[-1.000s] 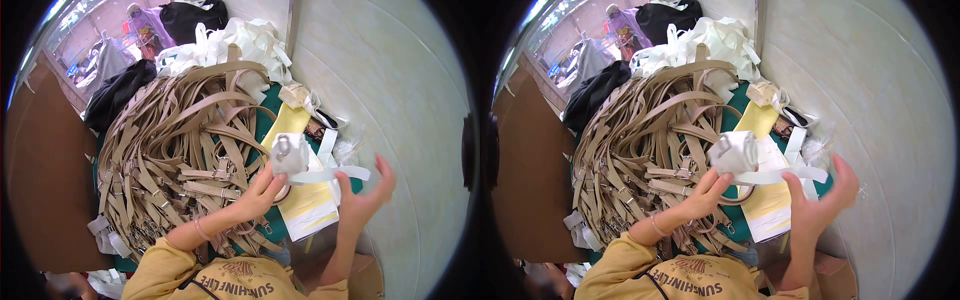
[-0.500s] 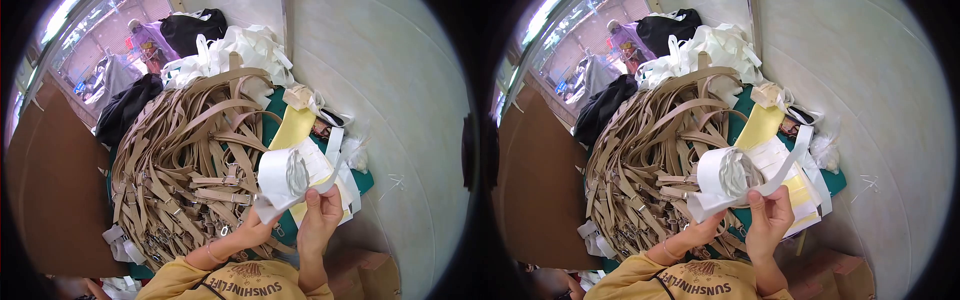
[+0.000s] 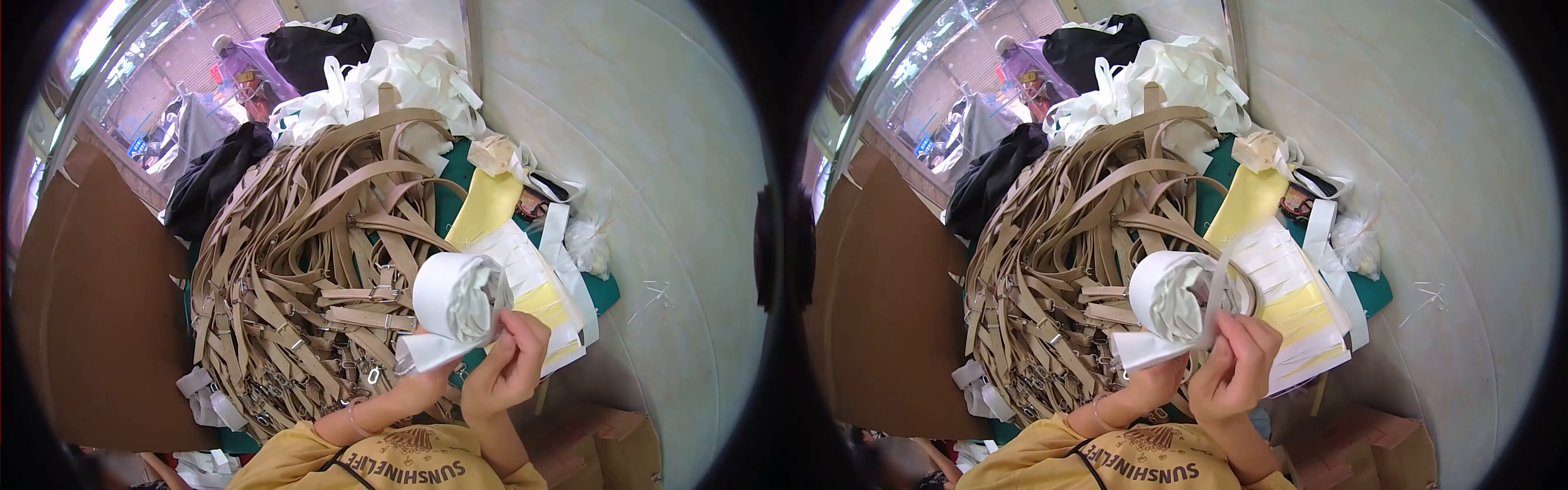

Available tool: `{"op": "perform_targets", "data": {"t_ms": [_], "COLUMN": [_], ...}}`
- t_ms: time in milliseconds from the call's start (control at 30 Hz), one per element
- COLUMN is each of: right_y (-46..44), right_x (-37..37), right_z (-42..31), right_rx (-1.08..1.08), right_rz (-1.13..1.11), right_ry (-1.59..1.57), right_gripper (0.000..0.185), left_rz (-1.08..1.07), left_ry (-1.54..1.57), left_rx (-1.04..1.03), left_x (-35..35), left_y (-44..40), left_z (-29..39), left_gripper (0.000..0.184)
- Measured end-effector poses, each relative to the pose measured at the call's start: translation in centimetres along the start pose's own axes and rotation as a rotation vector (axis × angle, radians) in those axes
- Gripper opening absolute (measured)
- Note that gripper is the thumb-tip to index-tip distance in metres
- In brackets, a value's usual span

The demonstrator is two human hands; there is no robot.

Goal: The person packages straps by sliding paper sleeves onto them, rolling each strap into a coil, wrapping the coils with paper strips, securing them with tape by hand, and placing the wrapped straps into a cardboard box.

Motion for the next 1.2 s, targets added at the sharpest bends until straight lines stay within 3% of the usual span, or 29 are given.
{"op": "perform_targets", "data": {"t_ms": [100,167,200,267,367,567,667,767,867,967,1033,1200], "right_y": [1.0,1.4,1.3,1.0,0.3,-1.2,-1.9,-2.7,-3.3,-3.8,-4.0,-4.2], "right_x": [-1.1,-1.4,-1.3,-1.2,-0.9,0.9,1.3,1.3,1.3,1.8,2.0,2.3], "right_z": [-0.1,0.0,-0.2,-0.6,-1.2,-2.0,-1.7,-1.3,-0.8,-0.9,-0.8,1.1], "right_rx": [0.097,0.111,0.122,0.135,0.068,0.062,0.028,-0.06,-0.081,-0.019,-0.125,-0.147], "right_rz": [0.182,0.198,0.151,0.104,0.046,-0.124,-0.255,-0.346,-0.437,-0.534,-0.635,-0.699], "right_ry": [-0.146,-0.083,0.012,0.105,0.15,0.099,0.025,-0.064,-0.136,-0.062,-0.1,-0.129], "right_gripper": [0.018,0.017,0.02,0.023,0.024,0.023,0.025,0.029,0.031,0.031,0.03,0.03], "left_rz": [0.113,0.144,0.097,0.05,0.052,-0.006,0.02,-0.096,0.105,0.083,0.068,-0.021], "left_ry": [0.207,0.317,-0.013,-0.343,-0.278,-0.424,-0.19,-0.166,0.185,0.172,0.126,0.086], "left_rx": [0.036,0.038,-0.013,-0.065,-0.008,-0.303,-0.226,-0.207,-0.123,-0.099,-0.088,-0.051], "left_x": [-0.2,-0.1,0.2,0.4,0.7,0.9,1.0,1.5,0.8,1.2,1.4,2.2], "left_y": [0.4,0.7,0.9,1.0,0.3,-1.0,-1.4,-1.3,-1.6,-1.7,-1.6,-1.9], "left_z": [-0.9,-1.2,-1.6,-1.5,-0.5,3.7,4.2,3.0,3.3,3.1,2.7,2.5], "left_gripper": [0.025,0.022,0.019,0.017,0.016,0.021,0.021,0.041,0.049,0.047,0.047,0.052]}}
Point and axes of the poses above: each hand's wrist, its own y-axis away from the middle knuckle, its own x-axis out of the back of the hand, z = x × y, the point moved 2 cm from there along -y, towards the middle knuckle, and after that the axes turned 9 degrees about -z, right-handed, at the moved point
